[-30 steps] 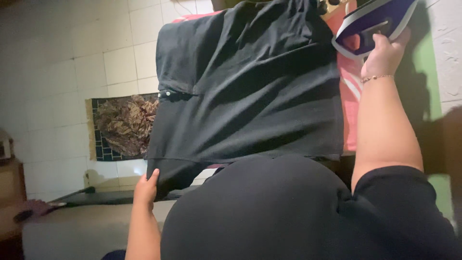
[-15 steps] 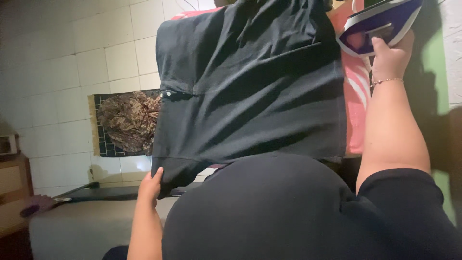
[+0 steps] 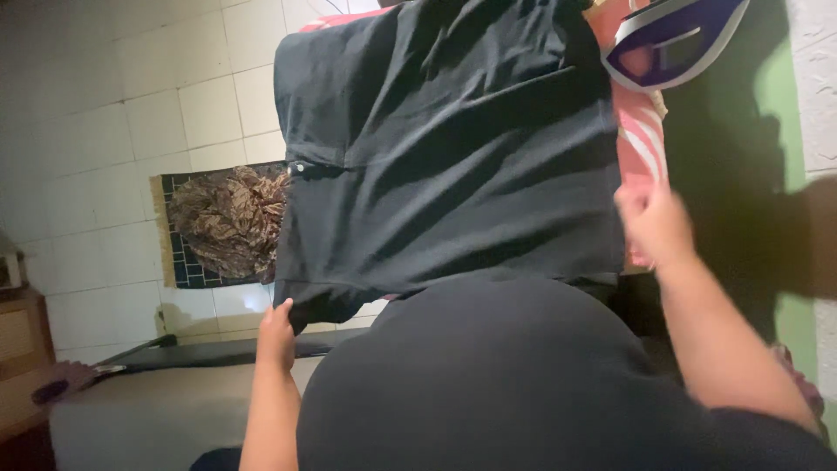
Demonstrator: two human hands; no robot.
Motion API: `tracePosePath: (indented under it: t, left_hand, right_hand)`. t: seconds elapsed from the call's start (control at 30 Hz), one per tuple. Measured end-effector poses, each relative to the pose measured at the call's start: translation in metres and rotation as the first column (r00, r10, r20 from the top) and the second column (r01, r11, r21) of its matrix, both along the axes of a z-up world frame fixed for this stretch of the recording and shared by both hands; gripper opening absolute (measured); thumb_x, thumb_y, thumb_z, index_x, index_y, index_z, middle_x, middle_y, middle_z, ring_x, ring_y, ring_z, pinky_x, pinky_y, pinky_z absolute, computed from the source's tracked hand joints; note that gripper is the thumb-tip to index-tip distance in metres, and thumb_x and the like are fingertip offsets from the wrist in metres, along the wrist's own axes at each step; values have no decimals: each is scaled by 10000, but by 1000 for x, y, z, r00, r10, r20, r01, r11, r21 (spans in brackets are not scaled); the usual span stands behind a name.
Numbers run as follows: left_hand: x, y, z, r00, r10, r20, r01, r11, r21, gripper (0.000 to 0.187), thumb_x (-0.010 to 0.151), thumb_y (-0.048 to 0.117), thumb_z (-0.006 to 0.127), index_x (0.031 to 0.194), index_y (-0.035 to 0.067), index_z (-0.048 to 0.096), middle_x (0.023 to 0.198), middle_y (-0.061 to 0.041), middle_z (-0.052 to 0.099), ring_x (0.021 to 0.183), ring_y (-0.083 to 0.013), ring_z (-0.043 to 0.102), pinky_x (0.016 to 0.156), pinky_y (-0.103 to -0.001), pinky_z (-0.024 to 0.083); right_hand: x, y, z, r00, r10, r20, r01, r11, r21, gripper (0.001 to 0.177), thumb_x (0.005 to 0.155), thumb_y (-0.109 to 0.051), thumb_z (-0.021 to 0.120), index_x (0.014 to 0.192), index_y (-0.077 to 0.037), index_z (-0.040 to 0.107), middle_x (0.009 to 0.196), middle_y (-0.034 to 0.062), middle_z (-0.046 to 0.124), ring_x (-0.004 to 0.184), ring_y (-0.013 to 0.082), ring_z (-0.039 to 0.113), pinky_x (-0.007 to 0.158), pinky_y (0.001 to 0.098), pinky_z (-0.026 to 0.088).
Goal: Ironing and folding a variety of clothing items on an ironing board.
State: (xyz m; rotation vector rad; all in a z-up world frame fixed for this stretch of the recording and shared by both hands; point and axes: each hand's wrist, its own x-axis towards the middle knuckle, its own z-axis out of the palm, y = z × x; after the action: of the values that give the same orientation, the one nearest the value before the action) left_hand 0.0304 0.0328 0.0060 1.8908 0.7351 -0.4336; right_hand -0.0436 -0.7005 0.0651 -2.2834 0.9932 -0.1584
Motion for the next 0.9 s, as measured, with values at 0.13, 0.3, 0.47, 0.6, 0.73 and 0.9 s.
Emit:
tracePosePath:
  t: [0.13, 0.3, 0.47, 0.6, 0.73, 0.9]
  left_hand:
    - [8, 10, -33, 968, 214, -128, -243, 924, -294, 415, 1016, 380, 672, 1135, -14, 622, 1058, -121, 646, 889, -272, 578, 770, -428, 405]
    - [27, -62, 53, 961, 275, -13, -264, 911, -317, 417, 915, 345, 666, 1156, 5, 680, 1075, -67, 720, 943, -190, 672, 844, -319, 511]
    - [8, -76, 92, 823, 370, 431, -215, 905, -366, 365, 911, 241, 678, 1141, -42, 694, 1061, -71, 711, 927, -194, 663, 859, -341, 522]
    - [-27, -45, 83, 805, 267, 531, -204, 963, -174, 359, 960, 268, 667, 1080, -70, 692, 1022, -88, 708, 926, -195, 662, 899, -343, 536]
    - [-71, -53, 97, 897, 101, 431, -171, 977, 126, 408, 941, 341, 680, 1026, -58, 695, 963, -100, 712, 868, -210, 653, 846, -362, 522]
    - [-129, -21, -10, 995, -98, -6, 95, 945, 313, 491, 967, 461, 696, 924, -27, 672, 837, -183, 687, 773, -282, 626, 765, -397, 502]
  right_hand:
    - [-28, 55, -2, 926, 211, -313, -270, 950, -159, 630, 930, -555, 740, 1027, 65, 689, 971, 318, 689, 941, 509, 681, 798, 583, 540]
    - [-22, 69, -39, 941, 238, -240, -297, 922, -249, 471, 1022, -455, 646, 1058, 14, 661, 1041, 294, 699, 977, 503, 667, 861, 577, 532]
    - [-14, 74, 26, 960, 217, 179, -154, 938, -310, 388, 1110, -308, 607, 1228, 58, 558, 978, 327, 643, 922, 527, 629, 814, 565, 500]
    - [-47, 65, 76, 928, 244, 283, -167, 948, -269, 374, 1174, -272, 615, 1082, 84, 548, 899, 306, 605, 888, 498, 616, 828, 530, 501]
    - [-102, 43, 57, 953, 233, 193, -179, 949, -260, 419, 1160, -294, 619, 1053, 103, 538, 975, 312, 637, 938, 481, 639, 890, 499, 516]
    - [-157, 11, -15, 977, 149, -151, -169, 978, -126, 464, 1058, -367, 688, 1115, 90, 636, 1001, 325, 674, 986, 498, 664, 880, 530, 518]
